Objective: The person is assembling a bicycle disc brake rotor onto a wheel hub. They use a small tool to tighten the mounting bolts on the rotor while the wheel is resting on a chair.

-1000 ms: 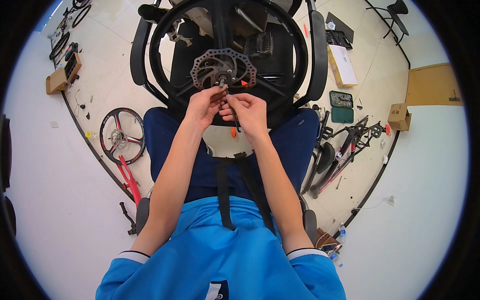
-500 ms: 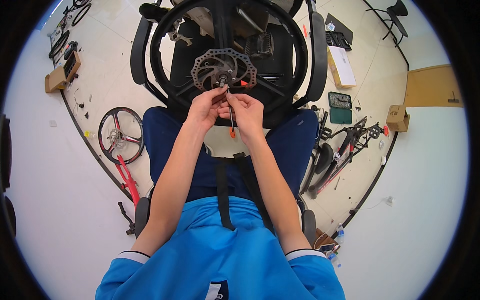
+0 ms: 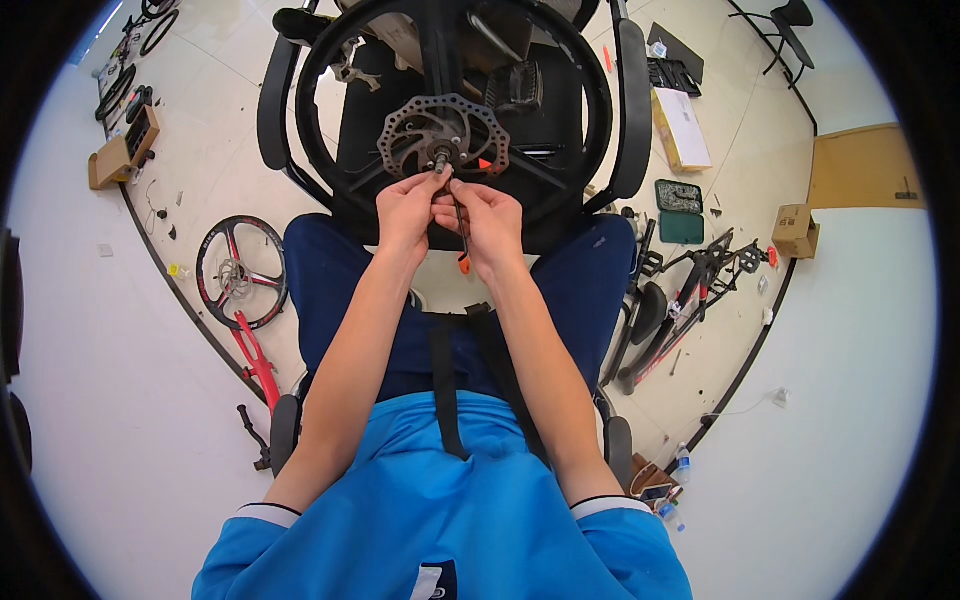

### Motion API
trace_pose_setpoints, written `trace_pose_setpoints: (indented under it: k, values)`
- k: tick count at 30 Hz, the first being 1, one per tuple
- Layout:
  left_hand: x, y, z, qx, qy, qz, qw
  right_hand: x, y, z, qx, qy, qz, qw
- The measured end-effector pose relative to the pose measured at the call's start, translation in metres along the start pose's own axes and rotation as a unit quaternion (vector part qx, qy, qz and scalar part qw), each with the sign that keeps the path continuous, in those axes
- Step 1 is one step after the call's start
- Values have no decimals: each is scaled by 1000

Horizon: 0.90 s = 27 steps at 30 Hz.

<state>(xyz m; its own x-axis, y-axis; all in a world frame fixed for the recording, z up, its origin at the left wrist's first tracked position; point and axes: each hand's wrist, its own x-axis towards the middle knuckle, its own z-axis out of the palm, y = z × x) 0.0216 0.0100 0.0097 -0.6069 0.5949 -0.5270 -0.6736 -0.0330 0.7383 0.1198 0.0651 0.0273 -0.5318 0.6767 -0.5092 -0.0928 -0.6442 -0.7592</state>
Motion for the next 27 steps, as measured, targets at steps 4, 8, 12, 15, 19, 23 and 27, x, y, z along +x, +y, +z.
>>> trace_pose_setpoints:
  k: [4, 8, 12, 15, 19, 23, 27]
  values:
    - [2, 7, -2, -5, -10, -63, 998, 0, 1, 4, 39, 8, 7, 999]
    - [2, 14, -2, -3, -15, -114, 993, 2, 6, 2, 72, -7, 12, 997]
    - [9, 8, -9, -30, -31, -139, 989, -1, 5, 4, 109, -16, 36, 993]
    - [11, 7, -11, -29, -37, -150, 988, -1, 5, 5, 132, -22, 49, 990]
    - [10, 7, -11, -8, -52, -154, 987, 2, 7, 5, 162, -15, 62, 985]
    - [8, 10, -7, 17, -44, -128, 991, 3, 8, 2, 170, -27, 69, 983]
    - [9, 11, -7, 6, -43, -135, 990, -6, 3, 9, 117, -7, 47, 992]
